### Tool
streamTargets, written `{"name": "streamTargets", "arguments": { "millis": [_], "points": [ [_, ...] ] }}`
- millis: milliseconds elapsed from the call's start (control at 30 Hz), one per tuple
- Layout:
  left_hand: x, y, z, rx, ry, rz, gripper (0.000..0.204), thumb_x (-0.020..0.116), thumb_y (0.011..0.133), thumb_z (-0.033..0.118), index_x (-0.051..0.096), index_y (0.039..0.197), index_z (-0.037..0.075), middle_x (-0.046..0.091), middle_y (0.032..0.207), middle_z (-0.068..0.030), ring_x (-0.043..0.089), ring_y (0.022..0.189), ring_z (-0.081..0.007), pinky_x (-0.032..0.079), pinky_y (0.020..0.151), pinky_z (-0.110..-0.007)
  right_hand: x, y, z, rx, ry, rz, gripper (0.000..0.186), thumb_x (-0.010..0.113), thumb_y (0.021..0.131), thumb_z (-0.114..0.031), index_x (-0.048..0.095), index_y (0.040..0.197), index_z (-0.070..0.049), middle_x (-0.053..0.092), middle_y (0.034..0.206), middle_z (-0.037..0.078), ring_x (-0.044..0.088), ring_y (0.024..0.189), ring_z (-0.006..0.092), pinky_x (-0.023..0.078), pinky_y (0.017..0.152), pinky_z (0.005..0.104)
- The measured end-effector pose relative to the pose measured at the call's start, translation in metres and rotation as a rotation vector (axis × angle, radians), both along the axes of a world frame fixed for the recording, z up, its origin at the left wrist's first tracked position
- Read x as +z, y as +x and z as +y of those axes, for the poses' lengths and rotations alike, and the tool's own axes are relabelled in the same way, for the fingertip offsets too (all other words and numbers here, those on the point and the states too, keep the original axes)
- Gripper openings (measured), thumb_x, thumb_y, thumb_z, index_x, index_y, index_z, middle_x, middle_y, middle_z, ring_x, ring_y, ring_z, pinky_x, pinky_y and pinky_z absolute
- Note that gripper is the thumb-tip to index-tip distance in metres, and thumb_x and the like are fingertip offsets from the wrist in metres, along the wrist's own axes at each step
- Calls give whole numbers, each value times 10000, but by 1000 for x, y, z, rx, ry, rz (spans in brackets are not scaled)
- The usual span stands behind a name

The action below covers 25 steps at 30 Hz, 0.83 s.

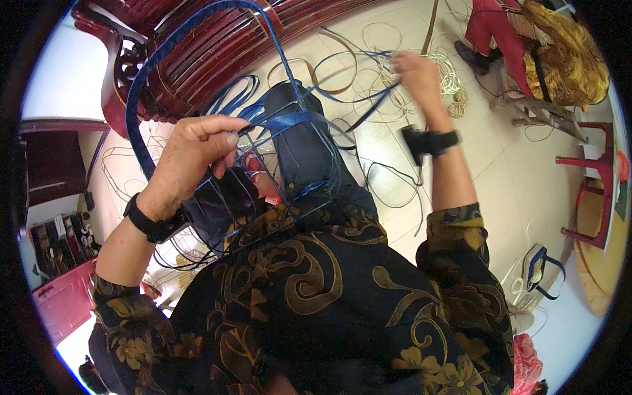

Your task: The person weaves blue plastic straps through a wire basket frame by hand, pulling the straps through the wire mesh and tightening them.

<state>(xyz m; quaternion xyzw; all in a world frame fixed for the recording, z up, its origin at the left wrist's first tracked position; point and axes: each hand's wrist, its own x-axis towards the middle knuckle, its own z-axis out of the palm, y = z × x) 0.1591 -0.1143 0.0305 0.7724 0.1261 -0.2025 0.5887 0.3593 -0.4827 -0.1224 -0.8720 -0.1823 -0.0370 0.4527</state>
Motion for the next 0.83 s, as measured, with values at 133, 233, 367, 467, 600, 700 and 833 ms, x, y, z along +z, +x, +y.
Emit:
{"name": "streamTargets", "arguments": {
  "millis": [133,233,367,467,600,700,833],
  "points": [
    [-2,-1,2,9,-20,-22,252,575,941,22,712,1150,-18,632,685,-27,564,536,-71,468,507,-217,19,39,-174,-558,-153,117,269,650,847,-187,755,1028,-19,725,803,32,614,640,102,485,594,276],
    [-4,0,4,-5,-70,-47,260,579,938,38,715,1154,-8,640,693,-25,560,537,-74,471,502,-226,26,33,-306,-796,-663,52,263,600,868,-321,739,938,-109,733,864,130,689,815,311,519,666,405],
    [-7,2,6,-75,-9,-91,261,582,934,44,716,1151,-11,647,697,-28,551,532,-75,462,494,-234,58,-6,-398,-976,-1039,252,409,562,867,-346,715,1167,-113,703,1141,200,662,1019,427,521,877,515],
    [-8,3,6,-66,-24,-81,260,589,928,47,715,1145,-17,654,700,-34,548,528,-77,453,491,-235,79,-19,-358,-887,-1284,149,470,591,868,-354,672,1260,-107,675,1194,234,633,1129,421,499,956,472],
    [-9,3,2,-44,-66,-91,244,586,944,32,716,1145,-15,640,679,-35,539,519,-72,435,491,-215,107,-31,-185,-477,-429,-158,418,612,955,-239,633,1324,-45,655,1312,132,586,1247,256,438,1050,334],
    [-9,3,0,-43,-50,-95,238,585,951,16,718,1147,-10,630,667,-35,534,512,-71,428,487,-211,115,-63,-25,63,-48,-177,340,641,955,-140,653,1278,-36,684,1245,74,631,1117,152,466,996,300],
    [-8,3,1,-72,22,-84,256,609,941,27,720,1172,18,630,663,-39,539,513,-81,435,493,-213,148,-121,125,499,-163,-268,548,827,764,-200,661,1275,-98,671,1220,109,640,1083,252,488,975,333]
  ]
}}
